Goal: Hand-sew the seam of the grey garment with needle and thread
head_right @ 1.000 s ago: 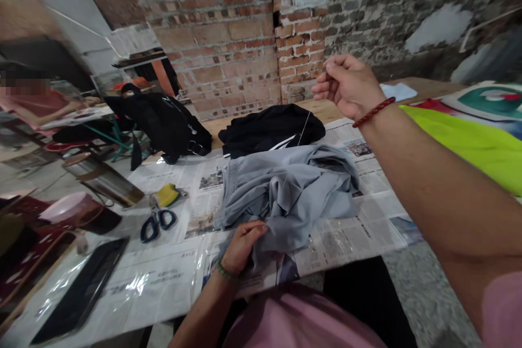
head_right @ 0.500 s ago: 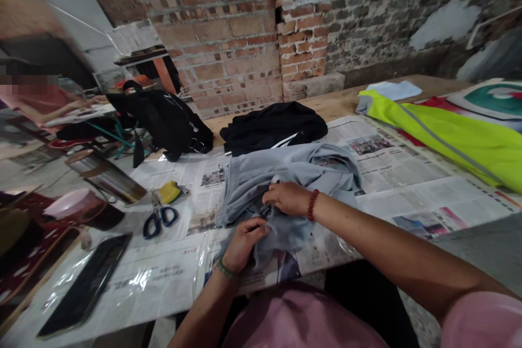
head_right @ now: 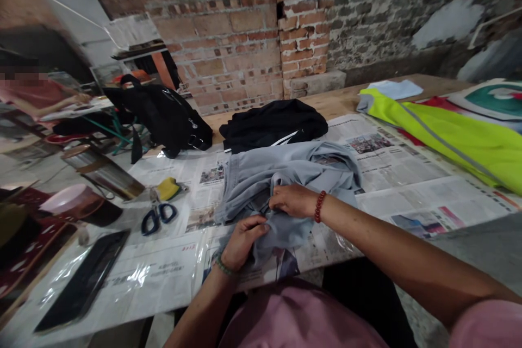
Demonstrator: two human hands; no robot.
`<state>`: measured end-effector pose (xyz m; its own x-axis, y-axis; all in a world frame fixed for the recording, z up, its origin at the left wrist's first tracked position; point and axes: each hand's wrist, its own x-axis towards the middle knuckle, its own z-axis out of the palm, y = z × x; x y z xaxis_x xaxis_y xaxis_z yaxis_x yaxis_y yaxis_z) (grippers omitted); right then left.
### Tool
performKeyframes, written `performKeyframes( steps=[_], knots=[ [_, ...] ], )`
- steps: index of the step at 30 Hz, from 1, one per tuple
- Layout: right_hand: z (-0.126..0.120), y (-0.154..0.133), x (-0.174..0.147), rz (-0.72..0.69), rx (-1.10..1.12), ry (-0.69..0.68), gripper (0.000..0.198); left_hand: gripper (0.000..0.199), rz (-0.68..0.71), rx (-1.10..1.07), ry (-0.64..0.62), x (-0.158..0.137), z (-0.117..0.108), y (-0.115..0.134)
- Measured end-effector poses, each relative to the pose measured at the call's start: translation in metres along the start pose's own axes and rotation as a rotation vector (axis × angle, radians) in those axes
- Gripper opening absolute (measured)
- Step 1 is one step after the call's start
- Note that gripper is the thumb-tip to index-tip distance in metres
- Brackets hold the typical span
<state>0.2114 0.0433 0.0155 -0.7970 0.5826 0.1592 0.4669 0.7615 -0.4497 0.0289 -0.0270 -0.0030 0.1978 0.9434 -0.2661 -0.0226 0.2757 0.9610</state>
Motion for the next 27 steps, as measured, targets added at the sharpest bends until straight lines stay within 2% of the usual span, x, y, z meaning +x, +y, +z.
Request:
performKeyframes(
  steps=[4, 7, 10, 13, 19, 23, 27],
  knots=[
    [-0.003, -0.002, 0.001, 0.048, -0.006, 0.044, 0.022, 0.007, 0.0, -0.002, -0.006, 0.001, 0.0, -0.001],
    [-0.007, -0.009, 0.0, 0.156, 0.066, 0.203, 0.022, 0.008, -0.02, -0.027, -0.014, 0.002, -0.002, -0.002],
    [-0.005, -0.017, -0.009, 0.275, 0.271, 0.374, 0.031, 0.012, -0.057, -0.074, 0.008, 0.002, -0.003, -0.004],
    [0.009, -0.023, -0.025, 0.32, 0.417, 0.461, 0.032, 0.015, -0.081, -0.105, 0.032, 0.003, -0.005, -0.005],
    [0.045, -0.031, -0.046, 0.303, 0.37, 0.644, 0.023, 0.018, -0.047, -0.053, 0.047, 0.005, -0.004, -0.006],
    [0.05, -0.038, -0.047, 0.324, 0.337, 0.672, 0.015, 0.018, -0.047, -0.046, 0.029, 0.006, -0.005, -0.006],
    [0.05, -0.041, -0.046, 0.272, 0.254, 0.633, 0.011, 0.018, -0.045, -0.039, 0.013, 0.006, -0.006, -0.007]
  ],
)
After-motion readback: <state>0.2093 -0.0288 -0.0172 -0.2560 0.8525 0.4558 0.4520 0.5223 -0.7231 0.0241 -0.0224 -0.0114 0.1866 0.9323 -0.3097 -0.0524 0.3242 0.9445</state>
